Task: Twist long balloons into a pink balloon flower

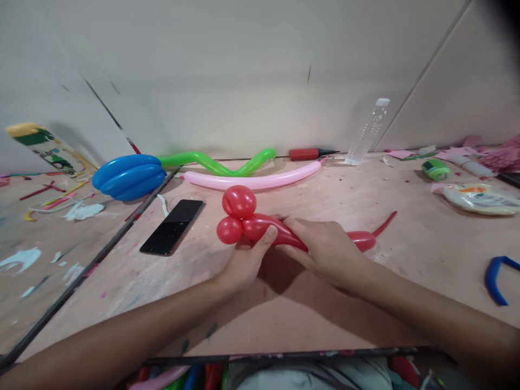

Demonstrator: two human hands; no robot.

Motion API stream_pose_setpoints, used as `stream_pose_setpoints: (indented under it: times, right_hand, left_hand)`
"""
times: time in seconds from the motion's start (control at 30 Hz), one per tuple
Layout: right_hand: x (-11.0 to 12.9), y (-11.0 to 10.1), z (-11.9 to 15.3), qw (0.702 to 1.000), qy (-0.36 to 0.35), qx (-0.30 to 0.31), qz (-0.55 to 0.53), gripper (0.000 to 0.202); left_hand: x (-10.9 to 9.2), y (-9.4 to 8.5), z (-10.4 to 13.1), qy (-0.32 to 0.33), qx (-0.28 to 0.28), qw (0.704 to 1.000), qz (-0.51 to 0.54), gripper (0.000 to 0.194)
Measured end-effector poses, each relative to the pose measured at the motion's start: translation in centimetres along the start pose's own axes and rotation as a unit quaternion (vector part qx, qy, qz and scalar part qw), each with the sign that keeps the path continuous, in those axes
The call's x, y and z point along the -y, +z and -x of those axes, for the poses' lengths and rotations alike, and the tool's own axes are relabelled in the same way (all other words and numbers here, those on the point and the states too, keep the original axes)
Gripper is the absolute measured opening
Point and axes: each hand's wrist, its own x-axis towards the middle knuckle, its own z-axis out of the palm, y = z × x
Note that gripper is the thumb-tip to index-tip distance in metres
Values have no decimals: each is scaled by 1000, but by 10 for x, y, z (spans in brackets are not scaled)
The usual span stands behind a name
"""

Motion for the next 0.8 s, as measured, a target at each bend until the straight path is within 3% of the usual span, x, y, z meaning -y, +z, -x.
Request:
stream_pose_setpoints:
  times: [0.33, 0.43, 0.53, 0.63, 0.7, 0.8]
  right_hand:
    - [-2, 6, 0, 998, 2, 12, 66, 21]
    - [-6, 10, 1, 996, -25, 24, 87, 13]
    - [-6, 13, 1, 994, -36, 35, 100, 17]
    - [-1, 12, 0, 997, -7, 15, 80, 26]
    - [2, 10, -1, 999, 4, -4, 52, 37]
    - [1, 7, 0, 999, 0, -18, 29, 37]
  left_hand:
    - [6, -2, 0, 0, 0, 999, -35, 53]
    - [6, -1, 2, -1, 27, 999, -38, 51]
    - [10, -2, 1, -16, 42, 998, -37, 52]
    - [13, -5, -1, -22, 17, 999, -20, 52]
    - [12, -6, -3, -1, 16, 1000, 3, 50]
    - [7, -6, -4, 33, 20, 999, 32, 47]
